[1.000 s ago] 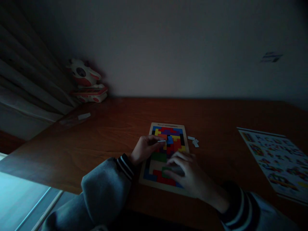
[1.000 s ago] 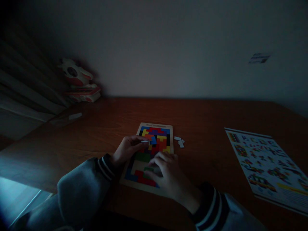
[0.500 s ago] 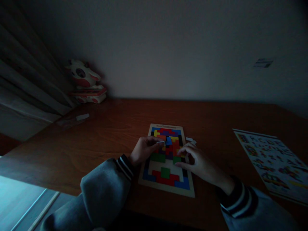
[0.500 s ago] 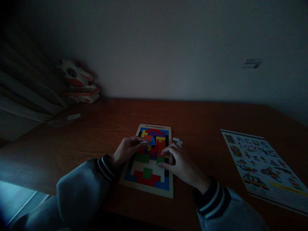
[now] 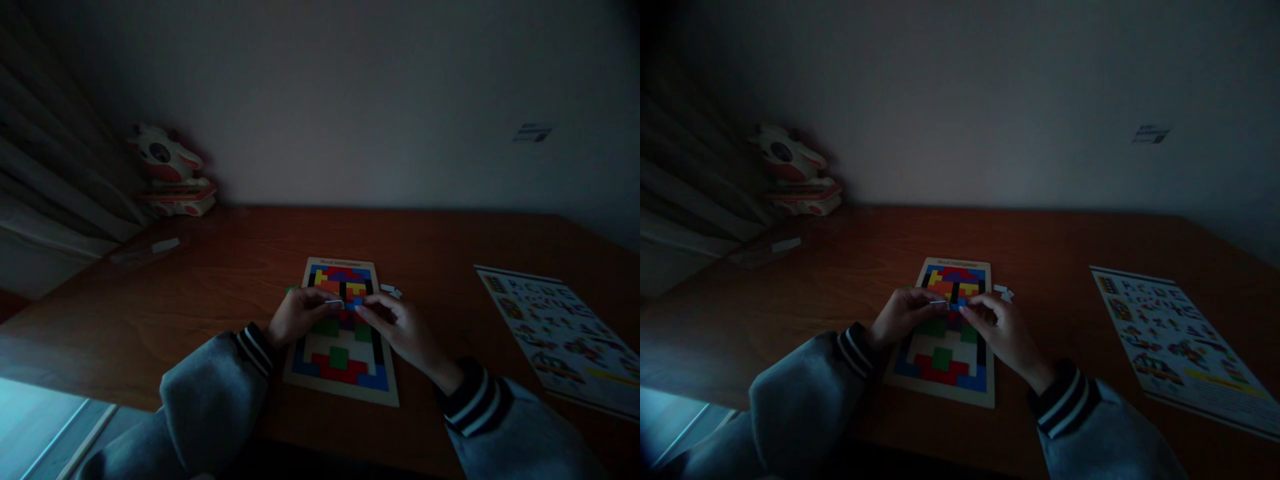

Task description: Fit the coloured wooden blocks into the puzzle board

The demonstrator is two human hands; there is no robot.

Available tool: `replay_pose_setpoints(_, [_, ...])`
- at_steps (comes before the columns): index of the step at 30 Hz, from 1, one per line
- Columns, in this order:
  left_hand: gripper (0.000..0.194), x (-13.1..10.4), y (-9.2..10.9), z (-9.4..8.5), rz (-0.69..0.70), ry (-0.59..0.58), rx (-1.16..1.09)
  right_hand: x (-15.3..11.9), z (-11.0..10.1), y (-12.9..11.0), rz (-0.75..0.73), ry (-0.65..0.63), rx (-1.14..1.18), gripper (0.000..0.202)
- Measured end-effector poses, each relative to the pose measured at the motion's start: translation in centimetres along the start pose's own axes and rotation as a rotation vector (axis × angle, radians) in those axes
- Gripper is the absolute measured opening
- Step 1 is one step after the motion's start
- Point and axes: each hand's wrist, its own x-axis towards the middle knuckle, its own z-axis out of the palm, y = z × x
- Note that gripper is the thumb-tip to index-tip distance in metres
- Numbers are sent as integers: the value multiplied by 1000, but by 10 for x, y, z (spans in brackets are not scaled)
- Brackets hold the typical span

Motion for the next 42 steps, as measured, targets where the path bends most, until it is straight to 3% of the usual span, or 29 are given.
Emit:
replay_pose_setpoints(8, [24, 1, 1, -4, 8, 39, 24, -3, -14, 8, 60, 59, 202, 31])
replay_pose_setpoints(14, [30, 3, -2, -6, 8, 39, -15, -22, -20, 9, 63, -73, 168, 25])
replay_pose_setpoints(18, [33, 4, -4, -5, 11, 26, -28, -39, -15, 7, 58, -97, 97, 21])
replay_pose_setpoints(25, [33, 5, -5, -4, 2, 46, -41, -59, 0, 2, 16, 164, -109, 20])
replay_pose_setpoints(31, [29, 5, -6, -4, 1, 29, -28, -63, 8, 0, 62, 116, -88, 18])
replay_pose_setpoints(37, [30, 4, -2, -4, -6, 49, -40, -61, 9, 2, -36, 55, -268, 18])
replay_pose_setpoints(42, [31, 4, -3, -5, -31, 48, -40, -61, 11, 0, -29, 26, -328, 14])
